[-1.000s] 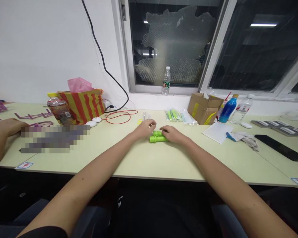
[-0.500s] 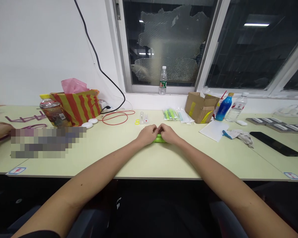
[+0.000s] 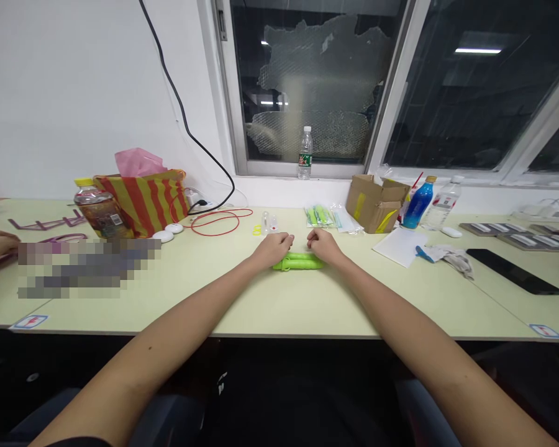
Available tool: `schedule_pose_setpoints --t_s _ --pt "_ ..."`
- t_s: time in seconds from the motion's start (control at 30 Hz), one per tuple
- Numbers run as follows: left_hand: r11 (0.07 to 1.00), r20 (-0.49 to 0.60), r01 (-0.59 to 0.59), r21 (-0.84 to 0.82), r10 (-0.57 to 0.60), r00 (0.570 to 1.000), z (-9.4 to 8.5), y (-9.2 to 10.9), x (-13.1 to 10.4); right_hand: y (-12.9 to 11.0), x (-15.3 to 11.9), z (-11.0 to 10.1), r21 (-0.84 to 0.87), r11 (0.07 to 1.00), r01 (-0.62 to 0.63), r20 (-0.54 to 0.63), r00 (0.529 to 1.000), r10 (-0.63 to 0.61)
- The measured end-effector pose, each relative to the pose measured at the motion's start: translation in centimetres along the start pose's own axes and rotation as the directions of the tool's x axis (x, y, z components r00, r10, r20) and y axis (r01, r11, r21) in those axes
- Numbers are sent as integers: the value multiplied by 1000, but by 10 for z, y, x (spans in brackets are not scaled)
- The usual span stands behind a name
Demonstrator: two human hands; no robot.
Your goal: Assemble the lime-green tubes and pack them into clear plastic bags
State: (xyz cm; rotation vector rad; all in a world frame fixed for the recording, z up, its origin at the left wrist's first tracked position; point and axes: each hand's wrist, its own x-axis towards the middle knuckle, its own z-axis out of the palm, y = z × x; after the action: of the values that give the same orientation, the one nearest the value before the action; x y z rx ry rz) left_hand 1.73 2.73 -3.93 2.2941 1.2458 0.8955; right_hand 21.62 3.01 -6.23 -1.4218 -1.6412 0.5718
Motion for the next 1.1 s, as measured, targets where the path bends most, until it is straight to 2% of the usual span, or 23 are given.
schedule_pose_setpoints --t_s 0.3,0.43,0.5,0.6,0.67,0.93,1.03,1.1 --pt "987 2 39 -154 -39 999 2 -16 7 37 20 -20 -199 980 -33 -177 984 -2" --pt "975 18 65 -211 -63 998 0 -20 10 43 26 -18 -277 958 -70 -251 968 -1" --pt "970 15 68 -232 -66 998 -2 -21 10 44 32 -15 -397 916 -62 -258 965 -46" --pt "956 5 84 -281 -86 996 -3 -24 11 45 46 -13 -609 793 -19 -220 965 -146" --pt "941 -1 99 -324 -106 994 -4 -27 13 47 55 -13 -674 739 3 -195 964 -183" --pt "906 -10 113 -409 -128 992 -5 -31 14 45 67 -15 -690 723 29 -153 971 -184" --pt "913 -28 116 -391 -138 990 -5 -28 13 37 65 -19 -616 787 -37 -271 948 -168" --pt "919 -54 110 -378 -141 989 -6 -26 12 32 65 -26 -524 849 -65 -378 911 -163"
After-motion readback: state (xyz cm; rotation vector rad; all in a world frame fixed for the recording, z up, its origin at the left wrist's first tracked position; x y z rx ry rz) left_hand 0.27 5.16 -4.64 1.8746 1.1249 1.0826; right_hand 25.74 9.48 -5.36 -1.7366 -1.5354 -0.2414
